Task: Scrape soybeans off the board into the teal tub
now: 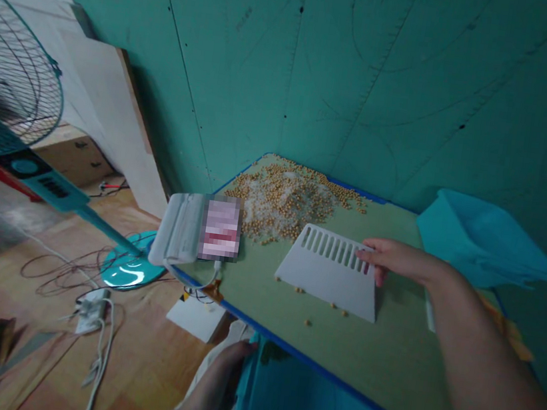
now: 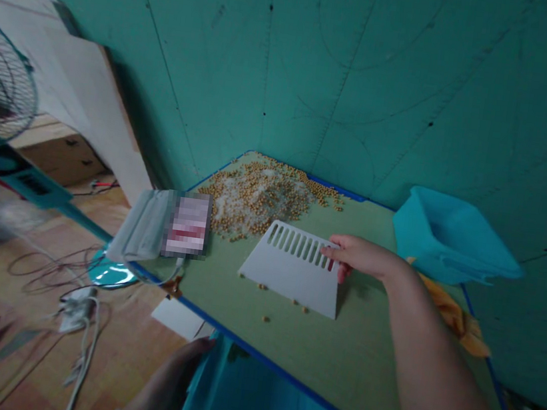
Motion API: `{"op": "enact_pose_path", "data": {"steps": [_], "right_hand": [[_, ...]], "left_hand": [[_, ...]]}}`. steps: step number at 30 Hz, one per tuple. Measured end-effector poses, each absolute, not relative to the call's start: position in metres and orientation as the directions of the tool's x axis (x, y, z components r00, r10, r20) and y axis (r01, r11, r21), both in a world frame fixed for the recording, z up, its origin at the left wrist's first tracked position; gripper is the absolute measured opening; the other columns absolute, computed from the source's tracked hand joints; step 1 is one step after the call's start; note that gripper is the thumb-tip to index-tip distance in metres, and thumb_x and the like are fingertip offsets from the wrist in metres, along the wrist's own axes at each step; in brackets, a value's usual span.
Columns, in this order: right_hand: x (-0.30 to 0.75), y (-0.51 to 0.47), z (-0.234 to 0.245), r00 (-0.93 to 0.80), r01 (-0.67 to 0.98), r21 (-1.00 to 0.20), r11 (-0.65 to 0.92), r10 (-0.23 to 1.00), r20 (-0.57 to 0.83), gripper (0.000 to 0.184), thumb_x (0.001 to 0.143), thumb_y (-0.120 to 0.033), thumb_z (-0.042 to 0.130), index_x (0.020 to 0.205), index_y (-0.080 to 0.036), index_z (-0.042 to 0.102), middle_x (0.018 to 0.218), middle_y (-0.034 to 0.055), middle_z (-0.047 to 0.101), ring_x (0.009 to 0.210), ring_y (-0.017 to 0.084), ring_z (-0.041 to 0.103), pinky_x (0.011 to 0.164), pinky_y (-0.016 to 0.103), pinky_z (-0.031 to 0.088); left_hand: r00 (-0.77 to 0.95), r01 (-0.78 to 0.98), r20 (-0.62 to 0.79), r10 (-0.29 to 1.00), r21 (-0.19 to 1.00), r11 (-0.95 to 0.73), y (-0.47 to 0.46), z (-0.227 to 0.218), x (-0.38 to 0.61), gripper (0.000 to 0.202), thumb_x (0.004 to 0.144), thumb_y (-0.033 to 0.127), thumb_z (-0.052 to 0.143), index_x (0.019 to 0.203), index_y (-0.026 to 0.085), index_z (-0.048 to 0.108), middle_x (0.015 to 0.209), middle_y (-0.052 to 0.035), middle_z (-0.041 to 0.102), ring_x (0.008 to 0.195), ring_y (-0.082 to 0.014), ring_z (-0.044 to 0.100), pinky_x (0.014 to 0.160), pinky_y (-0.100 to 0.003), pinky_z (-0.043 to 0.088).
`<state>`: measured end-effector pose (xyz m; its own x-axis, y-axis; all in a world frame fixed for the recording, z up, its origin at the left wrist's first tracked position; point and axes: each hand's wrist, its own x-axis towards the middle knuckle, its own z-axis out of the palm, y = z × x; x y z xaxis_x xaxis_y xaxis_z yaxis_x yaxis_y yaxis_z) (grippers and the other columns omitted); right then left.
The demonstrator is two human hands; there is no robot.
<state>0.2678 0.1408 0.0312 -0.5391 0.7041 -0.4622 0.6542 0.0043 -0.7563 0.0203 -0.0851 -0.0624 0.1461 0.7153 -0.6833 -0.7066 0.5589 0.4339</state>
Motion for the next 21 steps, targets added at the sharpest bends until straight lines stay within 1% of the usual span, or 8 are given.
{"op": "enact_pose_path", "data": {"steps": [4, 7, 10, 13, 15, 18, 21], "right_hand": [[0.257, 0.135, 0.033, -0.573, 0.652, -0.758, -0.006, 0.652, -0.497, 0.026, 0.076, -0.044, 0.048, 0.076, -0.018, 0.049, 0.06, -0.0009, 0.061, 0.045, 0.01, 0.055, 0.044, 0.022, 0.038], [0.252, 0.132, 0.035, -0.584, 0.651, -0.759, -0.014, 0.629, -0.513, 0.024, 0.078, -0.042, 0.046, 0.078, -0.018, 0.049, 0.063, -0.0007, 0.062, 0.046, 0.01, 0.055, 0.045, 0.022, 0.039], [0.251, 0.131, 0.036, -0.594, 0.648, -0.761, -0.034, 0.603, -0.532, 0.023, 0.079, -0.041, 0.046, 0.081, -0.018, 0.049, 0.066, -0.0005, 0.063, 0.046, 0.009, 0.056, 0.046, 0.021, 0.039], [0.252, 0.131, 0.035, -0.605, 0.651, -0.757, -0.058, 0.563, -0.563, 0.024, 0.077, -0.041, 0.048, 0.08, -0.018, 0.049, 0.069, -0.0003, 0.063, 0.046, 0.008, 0.056, 0.044, 0.02, 0.039], [0.253, 0.131, 0.035, -0.616, 0.655, -0.753, -0.059, 0.535, -0.578, 0.024, 0.076, -0.041, 0.051, 0.08, -0.018, 0.05, 0.07, 0.0003, 0.064, 0.046, 0.008, 0.056, 0.044, 0.02, 0.04], [0.253, 0.13, 0.035, -0.624, 0.665, -0.745, -0.044, 0.516, -0.587, 0.022, 0.075, -0.04, 0.051, 0.079, -0.018, 0.051, 0.071, 0.0009, 0.064, 0.046, 0.008, 0.055, 0.045, 0.02, 0.041], [0.251, 0.128, 0.037, -0.636, 0.678, -0.735, -0.011, 0.493, -0.594, 0.022, 0.075, -0.039, 0.05, 0.078, -0.018, 0.052, 0.071, 0.0009, 0.064, 0.046, 0.007, 0.055, 0.045, 0.02, 0.043]], "left_hand": [[0.198, -0.705, -0.66, 0.725, 0.418, 0.573, -0.087, -0.065, 0.018, 0.026, 0.075, 0.028, 0.053, 0.091, 0.012, 0.065, 0.073, -0.0049, 0.073, 0.077, -0.0236, 0.065, 0.067, -0.031, 0.049], [0.229, -0.7, -0.659, 0.716, 0.399, 0.592, -0.09, -0.066, 0.02, 0.027, 0.076, 0.029, 0.051, 0.094, 0.013, 0.064, 0.074, -0.0051, 0.073, 0.077, -0.0241, 0.065, 0.065, -0.032, 0.049], [0.255, -0.696, -0.659, 0.707, 0.383, 0.607, -0.091, -0.064, 0.025, 0.024, 0.076, 0.028, 0.051, 0.09, 0.014, 0.065, 0.073, -0.0044, 0.073, 0.075, -0.0231, 0.066, 0.061, -0.031, 0.05], [0.259, -0.679, -0.685, 0.681, 0.372, 0.633, -0.089, -0.059, 0.031, 0.021, 0.075, 0.027, 0.051, 0.083, 0.014, 0.066, 0.072, -0.0039, 0.073, 0.068, -0.0213, 0.066, 0.06, -0.03, 0.05], [0.261, -0.673, -0.69, 0.675, 0.371, 0.64, -0.087, -0.056, 0.033, 0.022, 0.076, 0.028, 0.05, 0.083, 0.013, 0.066, 0.072, -0.0044, 0.073, 0.066, -0.0213, 0.066, 0.06, -0.031, 0.05], [0.273, -0.67, -0.675, 0.685, 0.378, 0.639, -0.086, -0.054, 0.034, 0.026, 0.076, 0.027, 0.049, 0.088, 0.011, 0.065, 0.072, -0.0061, 0.073, 0.069, -0.023, 0.066, 0.063, -0.032, 0.05], [0.276, -0.655, -0.685, 0.674, 0.379, 0.654, -0.085, -0.055, 0.031, 0.028, 0.076, 0.026, 0.05, 0.095, 0.01, 0.063, 0.072, -0.0058, 0.073, 0.071, -0.0244, 0.066, 0.065, -0.035, 0.05]]}}
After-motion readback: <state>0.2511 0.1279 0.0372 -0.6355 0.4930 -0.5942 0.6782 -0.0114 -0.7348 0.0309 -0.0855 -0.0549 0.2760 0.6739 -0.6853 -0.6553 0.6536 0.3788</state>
